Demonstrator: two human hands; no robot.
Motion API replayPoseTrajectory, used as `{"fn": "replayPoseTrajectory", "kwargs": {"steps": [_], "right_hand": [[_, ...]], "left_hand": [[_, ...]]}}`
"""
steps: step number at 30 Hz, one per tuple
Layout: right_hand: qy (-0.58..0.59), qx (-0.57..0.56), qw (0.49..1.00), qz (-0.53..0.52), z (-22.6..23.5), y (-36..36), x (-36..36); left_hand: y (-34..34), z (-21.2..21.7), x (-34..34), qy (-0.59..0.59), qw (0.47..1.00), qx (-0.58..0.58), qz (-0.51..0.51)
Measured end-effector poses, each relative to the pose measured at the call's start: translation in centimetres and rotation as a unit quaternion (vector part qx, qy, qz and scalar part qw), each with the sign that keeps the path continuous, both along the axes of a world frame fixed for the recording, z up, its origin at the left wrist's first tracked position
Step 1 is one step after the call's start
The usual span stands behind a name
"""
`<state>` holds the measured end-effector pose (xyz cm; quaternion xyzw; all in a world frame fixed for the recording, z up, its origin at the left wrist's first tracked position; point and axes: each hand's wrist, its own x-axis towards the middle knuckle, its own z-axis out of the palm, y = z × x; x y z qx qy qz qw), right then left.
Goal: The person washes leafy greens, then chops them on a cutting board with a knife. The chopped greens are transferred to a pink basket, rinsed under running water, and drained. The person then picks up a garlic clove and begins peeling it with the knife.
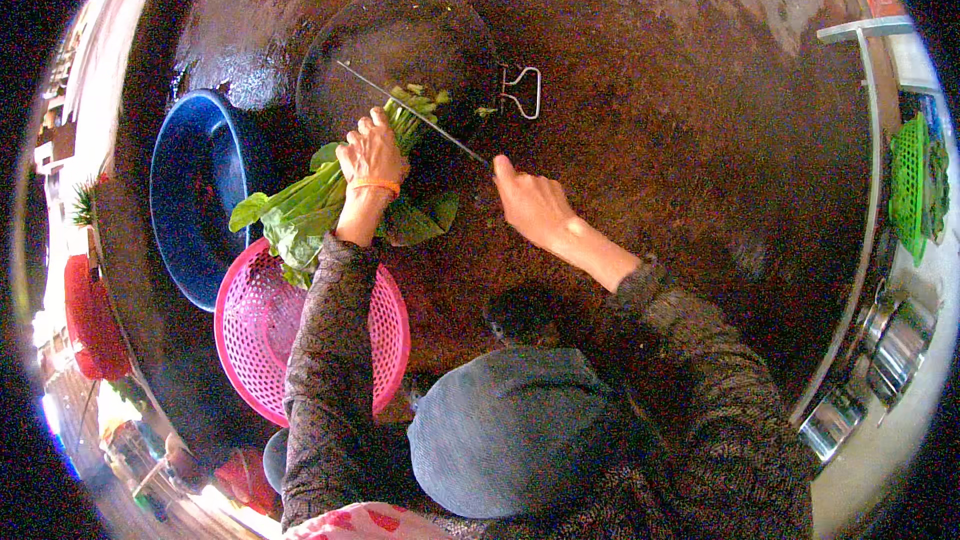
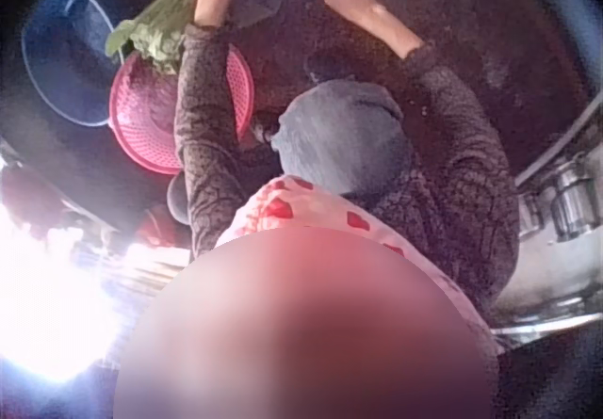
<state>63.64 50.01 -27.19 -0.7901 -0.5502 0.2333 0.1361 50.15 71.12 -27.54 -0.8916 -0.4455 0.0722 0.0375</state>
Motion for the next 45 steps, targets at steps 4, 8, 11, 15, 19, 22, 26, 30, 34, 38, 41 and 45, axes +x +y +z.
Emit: {"fn": "replayPoseTrajectory", "kwargs": {"steps": [4, 8, 11, 15, 19, 22, 26, 30, 34, 38, 41, 45], "right_hand": [[0.011, 0.015, 1.0, 0.001, -1.0, 2.5, 0.1], [0.056, 0.025, 0.998, -0.017, -1.2, 2.9, 1.0], [0.068, 0.034, 0.997, -0.023, -0.5, 2.6, 1.2], [0.051, 0.039, 0.998, -0.005, 0.5, 0.9, 0.2], [0.028, 0.094, 0.995, -0.032, 1.2, -2.4, -0.1], [0.027, 0.142, 0.99, -0.003, 1.4, -4.3, 0.4], [0.006, -0.013, 1.0, -0.011, 1.3, -3.4, 0.2], [0.048, -0.008, 0.999, -0.005, 1.0, 1.3, -1.0], [0.043, 0.033, 0.998, 0.005, 0.5, 4.0, -0.7], [0.034, 0.065, 0.997, 0.01, 0.5, 1.6, 0.3], [0.027, 0.128, 0.991, 0.015, 1.3, -1.7, 0.2], [0.028, 0.004, 1.0, -0.009, 2.7, -3.0, -0.8]], "left_hand": [[0.0, 0.3, -0.1, 0.008, 1.0, -0.004, 0.002], [0.9, 0.8, -0.6, -0.006, 0.997, -0.068, 0.019], [1.8, 0.9, -0.9, -0.045, 0.991, -0.089, 0.092], [1.8, 0.7, -1.1, -0.006, 0.996, -0.075, 0.052], [1.5, 0.6, -1.1, -0.033, 0.996, -0.057, 0.057], [1.7, 0.6, -1.2, -0.027, 0.997, -0.055, 0.048], [1.8, 0.3, -1.3, -0.02, 0.997, -0.057, 0.044], [1.8, 0.2, -1.5, -0.016, 0.998, -0.057, 0.032], [1.9, 0.4, -1.7, -0.022, 0.997, -0.065, 0.026], [2.2, 0.1, -1.9, -0.038, 0.996, -0.066, 0.043], [2.4, -0.4, -1.9, -0.041, 0.997, -0.05, 0.041], [2.4, -0.9, -1.9, -0.046, 0.997, -0.042, 0.043]]}}
